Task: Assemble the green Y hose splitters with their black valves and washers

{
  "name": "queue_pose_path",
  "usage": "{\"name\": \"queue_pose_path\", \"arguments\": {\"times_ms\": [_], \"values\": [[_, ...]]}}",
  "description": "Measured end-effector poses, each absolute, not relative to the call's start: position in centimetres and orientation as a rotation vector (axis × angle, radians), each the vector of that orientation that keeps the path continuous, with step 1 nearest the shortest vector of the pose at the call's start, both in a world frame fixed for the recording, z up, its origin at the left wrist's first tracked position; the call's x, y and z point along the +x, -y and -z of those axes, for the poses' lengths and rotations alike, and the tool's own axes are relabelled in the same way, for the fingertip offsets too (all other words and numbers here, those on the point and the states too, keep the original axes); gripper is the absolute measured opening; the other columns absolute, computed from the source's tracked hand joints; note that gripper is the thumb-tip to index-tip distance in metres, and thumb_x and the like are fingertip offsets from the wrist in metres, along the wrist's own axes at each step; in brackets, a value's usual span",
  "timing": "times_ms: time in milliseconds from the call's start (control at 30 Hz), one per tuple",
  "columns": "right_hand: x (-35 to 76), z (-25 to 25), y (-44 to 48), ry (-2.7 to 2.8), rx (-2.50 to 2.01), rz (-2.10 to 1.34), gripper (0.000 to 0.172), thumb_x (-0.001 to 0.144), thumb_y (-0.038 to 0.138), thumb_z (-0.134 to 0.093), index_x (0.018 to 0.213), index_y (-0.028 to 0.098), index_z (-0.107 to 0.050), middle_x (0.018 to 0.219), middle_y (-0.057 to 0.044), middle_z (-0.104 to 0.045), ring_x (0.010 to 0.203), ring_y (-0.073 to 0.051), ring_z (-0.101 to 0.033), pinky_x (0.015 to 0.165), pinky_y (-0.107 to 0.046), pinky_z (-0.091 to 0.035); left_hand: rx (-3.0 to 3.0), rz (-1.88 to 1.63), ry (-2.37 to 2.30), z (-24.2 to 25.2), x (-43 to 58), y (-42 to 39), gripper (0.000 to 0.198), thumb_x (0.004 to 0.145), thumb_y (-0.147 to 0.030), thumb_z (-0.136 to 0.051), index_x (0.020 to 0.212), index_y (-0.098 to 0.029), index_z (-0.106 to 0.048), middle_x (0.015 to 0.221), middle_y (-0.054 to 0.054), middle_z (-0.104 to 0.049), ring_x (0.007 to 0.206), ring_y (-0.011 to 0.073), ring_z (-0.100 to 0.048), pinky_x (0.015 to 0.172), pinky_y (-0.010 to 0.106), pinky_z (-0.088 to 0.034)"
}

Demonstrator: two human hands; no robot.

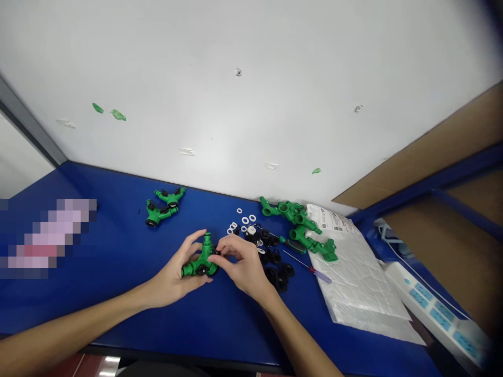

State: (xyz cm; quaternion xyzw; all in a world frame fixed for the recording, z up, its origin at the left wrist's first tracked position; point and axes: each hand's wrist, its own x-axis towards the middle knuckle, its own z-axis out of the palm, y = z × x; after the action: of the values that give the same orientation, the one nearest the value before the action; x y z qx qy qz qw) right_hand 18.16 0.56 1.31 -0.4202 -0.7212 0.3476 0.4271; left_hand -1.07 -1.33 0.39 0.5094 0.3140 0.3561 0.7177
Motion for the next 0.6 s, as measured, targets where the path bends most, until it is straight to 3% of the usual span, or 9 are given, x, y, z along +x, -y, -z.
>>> {"name": "queue_pose_path", "arguments": {"times_ms": [233,367,467,600], "values": [[17.9,-1.5,-0.5,1.883,-0.964,-0.725,0.014,0.085,0.033,-0.069,0.081,0.02,-0.072,0.086,-0.007,-0.066,0.069,-0.015,-0.063,0.063,-0.028,-0.055,0.854,-0.787,-0.658,0.7,-1.1,1.2,0.078,0.084,-0.026,-0.068,0.147,-0.043,-0.027,0.133,0.005,-0.05,0.113,0.0246,-0.056,0.098,0.045,-0.046],[17.7,-1.0,-0.3,1.765,-1.014,-0.812,0.008,0.085,0.025,-0.068,0.089,0.019,-0.072,0.087,-0.006,-0.067,0.072,-0.015,-0.065,0.069,-0.029,-0.056,0.672,-0.801,-0.762,0.4,-0.9,1.1,0.067,0.08,-0.031,-0.072,0.141,-0.035,-0.044,0.136,0.004,-0.055,0.128,0.0255,-0.048,0.106,0.038,-0.039],[17.5,-0.5,-0.2,1.677,-1.034,-0.902,0.017,0.083,0.026,-0.07,0.1,0.021,-0.071,0.089,-0.006,-0.067,0.073,-0.015,-0.065,0.069,-0.028,-0.057,0.529,-0.802,-0.801,-0.7,-0.5,1.0,0.045,0.085,-0.035,-0.067,0.129,-0.025,-0.059,0.123,0.007,-0.066,0.12,0.0254,-0.057,0.105,0.039,-0.042],[17.3,-0.6,0.0,1.636,-1.015,-0.992,0.014,0.083,0.028,-0.069,0.095,0.022,-0.074,0.093,-0.006,-0.067,0.076,-0.015,-0.065,0.068,-0.027,-0.057,0.45,-0.775,-0.788,-1.6,-0.2,0.8,0.028,0.09,-0.035,-0.061,0.114,-0.021,-0.066,0.105,0.009,-0.072,0.1,0.025,-0.066,0.094,0.048,-0.052]]}}
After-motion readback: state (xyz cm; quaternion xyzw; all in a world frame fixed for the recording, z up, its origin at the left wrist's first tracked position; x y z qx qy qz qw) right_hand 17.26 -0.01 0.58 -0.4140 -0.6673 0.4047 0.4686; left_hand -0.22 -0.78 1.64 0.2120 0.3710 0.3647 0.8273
